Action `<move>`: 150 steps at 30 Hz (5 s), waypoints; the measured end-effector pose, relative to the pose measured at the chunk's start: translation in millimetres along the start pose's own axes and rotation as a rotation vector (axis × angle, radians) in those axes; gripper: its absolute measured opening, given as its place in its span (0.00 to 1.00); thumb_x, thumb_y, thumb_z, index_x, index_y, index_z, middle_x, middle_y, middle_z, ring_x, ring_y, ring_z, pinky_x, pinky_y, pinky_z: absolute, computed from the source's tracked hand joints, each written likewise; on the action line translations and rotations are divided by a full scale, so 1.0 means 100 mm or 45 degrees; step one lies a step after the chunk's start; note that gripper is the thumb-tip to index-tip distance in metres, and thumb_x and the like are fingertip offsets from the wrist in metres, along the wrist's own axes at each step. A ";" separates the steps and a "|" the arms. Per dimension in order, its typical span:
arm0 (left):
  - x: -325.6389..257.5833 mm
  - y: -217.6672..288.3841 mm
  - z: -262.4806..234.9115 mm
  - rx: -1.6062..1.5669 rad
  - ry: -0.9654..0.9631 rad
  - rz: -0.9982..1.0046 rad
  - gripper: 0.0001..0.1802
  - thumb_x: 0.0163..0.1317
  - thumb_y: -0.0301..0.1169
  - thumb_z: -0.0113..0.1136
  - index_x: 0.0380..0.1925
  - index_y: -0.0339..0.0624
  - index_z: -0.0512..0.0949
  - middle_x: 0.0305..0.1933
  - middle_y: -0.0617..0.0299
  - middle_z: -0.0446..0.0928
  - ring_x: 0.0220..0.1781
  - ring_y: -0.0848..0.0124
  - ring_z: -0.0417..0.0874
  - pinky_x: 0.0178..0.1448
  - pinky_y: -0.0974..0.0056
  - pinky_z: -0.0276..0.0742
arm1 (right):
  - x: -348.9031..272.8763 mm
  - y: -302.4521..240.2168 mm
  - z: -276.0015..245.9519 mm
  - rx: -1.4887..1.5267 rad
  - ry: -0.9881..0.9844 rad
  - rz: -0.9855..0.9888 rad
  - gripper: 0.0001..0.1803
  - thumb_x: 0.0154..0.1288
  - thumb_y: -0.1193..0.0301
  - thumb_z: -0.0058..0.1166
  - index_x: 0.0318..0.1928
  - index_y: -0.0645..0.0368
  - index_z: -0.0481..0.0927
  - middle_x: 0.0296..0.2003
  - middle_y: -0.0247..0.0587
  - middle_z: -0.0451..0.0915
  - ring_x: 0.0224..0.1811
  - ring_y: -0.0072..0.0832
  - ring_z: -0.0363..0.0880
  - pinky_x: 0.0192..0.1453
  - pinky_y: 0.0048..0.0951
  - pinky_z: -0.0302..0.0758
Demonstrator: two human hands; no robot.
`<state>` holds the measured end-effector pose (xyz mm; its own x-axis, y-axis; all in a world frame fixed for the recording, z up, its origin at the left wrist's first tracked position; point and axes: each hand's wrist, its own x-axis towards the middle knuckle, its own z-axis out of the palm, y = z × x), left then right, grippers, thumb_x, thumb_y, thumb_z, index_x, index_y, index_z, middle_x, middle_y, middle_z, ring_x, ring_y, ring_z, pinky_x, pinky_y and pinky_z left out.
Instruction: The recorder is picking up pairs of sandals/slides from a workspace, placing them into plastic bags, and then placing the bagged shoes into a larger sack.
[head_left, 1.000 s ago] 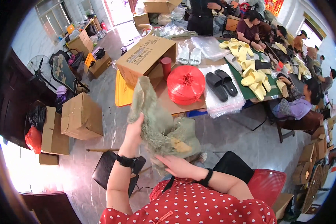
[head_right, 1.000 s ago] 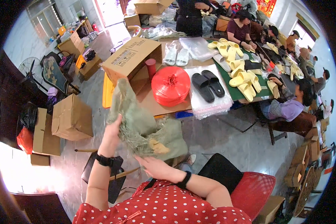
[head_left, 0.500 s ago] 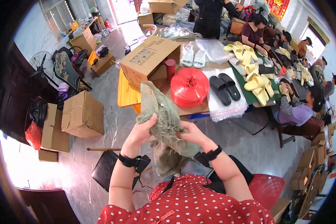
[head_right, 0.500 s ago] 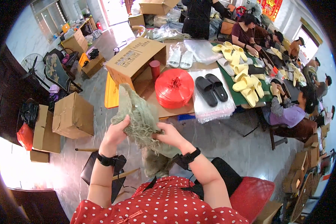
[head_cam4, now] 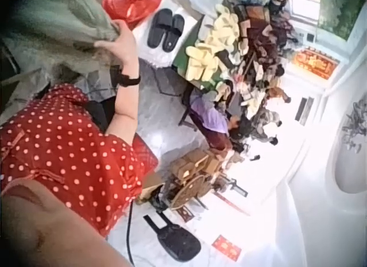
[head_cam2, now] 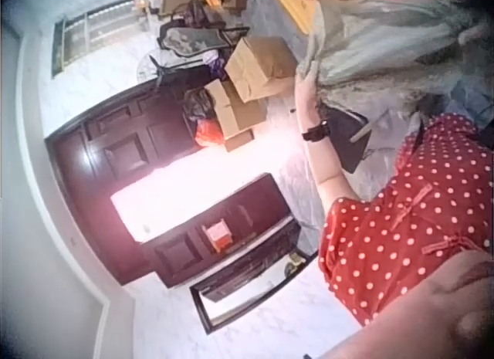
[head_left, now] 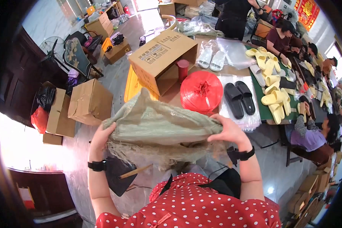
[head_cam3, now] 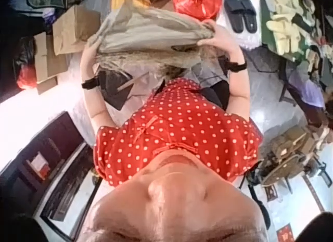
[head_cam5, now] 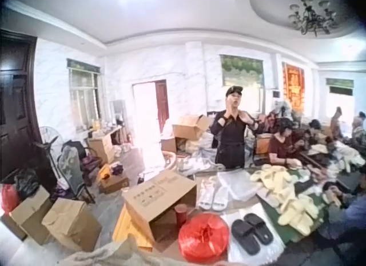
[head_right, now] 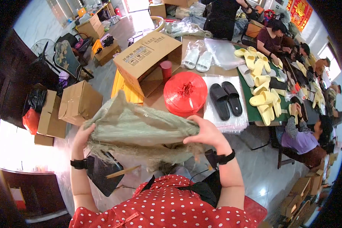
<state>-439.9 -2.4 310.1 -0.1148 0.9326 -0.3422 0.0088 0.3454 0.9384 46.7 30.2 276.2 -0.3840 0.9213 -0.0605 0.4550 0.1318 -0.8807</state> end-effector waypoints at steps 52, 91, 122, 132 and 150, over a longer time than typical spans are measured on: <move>2.69 -2.57 1.91 1.594 -0.440 0.717 0.45 0.52 0.60 0.63 0.70 0.65 0.63 0.79 0.47 0.40 0.78 0.41 0.42 0.75 0.37 0.43 | 1.49 1.43 0.76 -0.696 0.912 0.230 0.42 0.45 0.61 0.71 0.61 0.62 0.67 0.56 0.55 0.68 0.60 0.51 0.65 0.65 0.48 0.63; 3.59 -2.34 1.37 0.610 -0.162 0.462 0.18 0.64 0.23 0.51 0.55 0.35 0.73 0.51 0.52 0.79 0.54 0.66 0.80 0.55 0.64 0.75 | 2.05 1.20 1.89 -0.678 0.631 0.153 0.54 0.40 0.59 0.71 0.68 0.62 0.59 0.53 0.52 0.69 0.59 0.52 0.65 0.68 0.54 0.59; 0.98 -1.73 0.00 -0.320 -0.323 -0.620 0.16 0.67 0.35 0.58 0.49 0.34 0.77 0.45 0.62 0.82 0.47 0.72 0.82 0.53 0.66 0.77 | 1.14 1.54 3.68 -0.320 -0.132 -0.257 0.40 0.44 0.64 0.67 0.60 0.61 0.72 0.54 0.48 0.77 0.63 0.44 0.68 0.75 0.48 0.54; 0.30 -2.78 -1.15 0.580 -0.029 -0.200 0.28 0.66 0.41 0.59 0.57 0.28 0.72 0.49 0.52 0.79 0.53 0.65 0.79 0.56 0.63 0.74 | -0.60 2.09 4.12 -0.561 -0.479 0.243 0.20 0.53 0.58 0.57 0.44 0.55 0.81 0.33 0.50 0.83 0.38 0.50 0.82 0.41 0.47 0.78; -0.23 -4.32 -1.74 1.312 -1.020 -1.084 0.16 0.61 0.39 0.56 0.19 0.42 0.77 0.19 0.66 0.75 0.20 0.72 0.71 0.26 0.62 0.64 | -0.71 1.14 4.48 0.357 0.526 0.606 0.20 0.62 0.64 0.60 0.49 0.64 0.79 0.41 0.54 0.84 0.46 0.46 0.82 0.48 0.36 0.76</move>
<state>-613.8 -191.5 -79.5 0.0973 0.1260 -0.9873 0.9105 0.3893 0.1394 -233.9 -184.2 -30.6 0.1693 0.9266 -0.3357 0.2521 -0.3700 -0.8942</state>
